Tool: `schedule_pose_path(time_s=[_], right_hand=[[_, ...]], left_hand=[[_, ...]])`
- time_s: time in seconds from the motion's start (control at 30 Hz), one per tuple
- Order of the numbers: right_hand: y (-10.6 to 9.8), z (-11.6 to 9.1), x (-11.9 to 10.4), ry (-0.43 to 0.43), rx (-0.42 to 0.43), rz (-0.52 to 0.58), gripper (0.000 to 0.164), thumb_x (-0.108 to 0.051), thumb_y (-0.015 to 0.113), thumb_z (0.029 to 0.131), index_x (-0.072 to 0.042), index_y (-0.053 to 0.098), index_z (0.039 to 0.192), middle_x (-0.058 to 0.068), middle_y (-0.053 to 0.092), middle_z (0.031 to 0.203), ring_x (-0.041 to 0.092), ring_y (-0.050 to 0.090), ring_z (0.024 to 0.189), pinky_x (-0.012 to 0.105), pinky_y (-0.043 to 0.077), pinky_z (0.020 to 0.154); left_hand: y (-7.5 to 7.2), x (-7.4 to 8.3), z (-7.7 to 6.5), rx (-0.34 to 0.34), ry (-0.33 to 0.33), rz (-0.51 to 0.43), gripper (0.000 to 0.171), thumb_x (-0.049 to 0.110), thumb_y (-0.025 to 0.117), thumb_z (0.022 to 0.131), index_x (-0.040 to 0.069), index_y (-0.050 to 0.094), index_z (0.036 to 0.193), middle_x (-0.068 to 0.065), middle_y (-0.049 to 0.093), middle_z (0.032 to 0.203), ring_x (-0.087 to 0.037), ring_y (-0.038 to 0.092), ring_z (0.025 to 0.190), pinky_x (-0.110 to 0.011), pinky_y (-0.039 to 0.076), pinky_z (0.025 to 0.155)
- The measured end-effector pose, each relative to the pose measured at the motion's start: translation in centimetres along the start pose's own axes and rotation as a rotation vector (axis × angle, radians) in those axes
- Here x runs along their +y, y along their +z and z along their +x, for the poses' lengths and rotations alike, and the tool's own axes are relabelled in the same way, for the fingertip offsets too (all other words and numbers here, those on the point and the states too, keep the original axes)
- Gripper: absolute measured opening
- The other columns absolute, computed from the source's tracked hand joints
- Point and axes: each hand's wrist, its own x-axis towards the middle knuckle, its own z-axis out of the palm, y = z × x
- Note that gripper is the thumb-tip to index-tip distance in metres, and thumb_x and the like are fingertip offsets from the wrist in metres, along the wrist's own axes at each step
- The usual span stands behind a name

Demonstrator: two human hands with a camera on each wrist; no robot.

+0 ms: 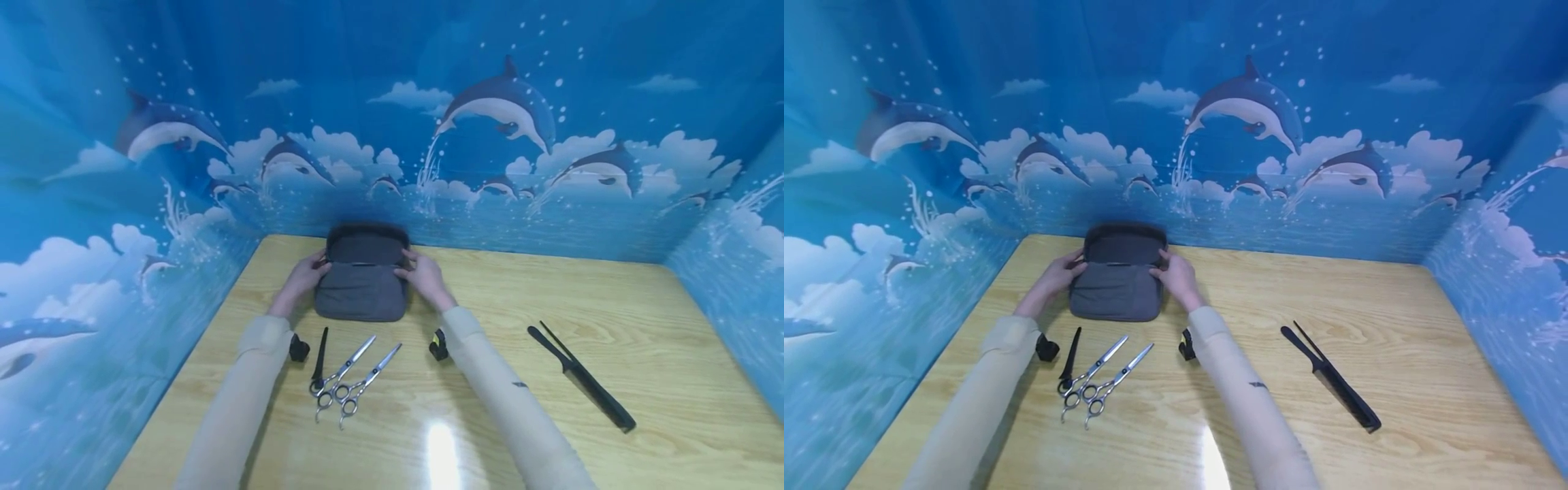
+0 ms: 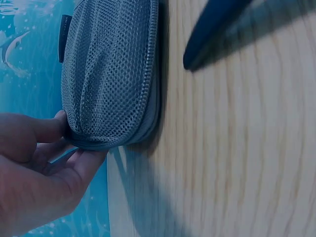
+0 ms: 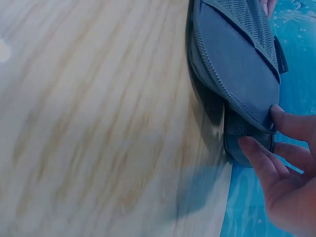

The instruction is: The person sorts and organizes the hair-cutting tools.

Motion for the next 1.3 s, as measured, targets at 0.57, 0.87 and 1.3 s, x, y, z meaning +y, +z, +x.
schedule_pose_path(time_s=[0.57,0.87,1.3], right_hand=[[-2.4,-1.2,1.6,0.071,-0.007,0.002,0.063,-0.027,0.076,0.093,-0.012,0.050,0.149,0.007,0.042,0.157,0.028,0.063,0.123,0.042,0.051,0.102],[-4.6,-1.8,2.3,0.096,-0.029,-0.041,0.063,-0.030,0.074,0.094,-0.012,0.050,0.149,0.012,0.051,0.150,0.030,0.061,0.125,0.045,0.053,0.091],[-6.5,-3.1,3.2,0.121,-0.042,-0.091,0.062,-0.028,0.071,0.096,-0.012,0.047,0.151,0.013,0.043,0.156,0.038,0.049,0.135,0.050,0.046,0.103]], left_hand=[[2.3,1.5,-0.1,0.003,-0.004,-0.065,0.056,0.014,0.046,0.109,0.003,0.024,0.159,-0.027,0.033,0.159,-0.039,0.035,0.146,-0.047,0.035,0.118],[3.8,2.9,-0.1,0.006,0.017,-0.041,0.056,0.014,0.050,0.108,0.000,0.028,0.157,-0.028,0.037,0.156,-0.040,0.039,0.144,-0.049,0.037,0.116],[5.6,4.2,-0.3,-0.028,0.025,0.067,0.057,0.017,0.051,0.107,-0.004,0.029,0.156,-0.029,0.044,0.151,-0.040,0.044,0.139,-0.047,0.040,0.114]])
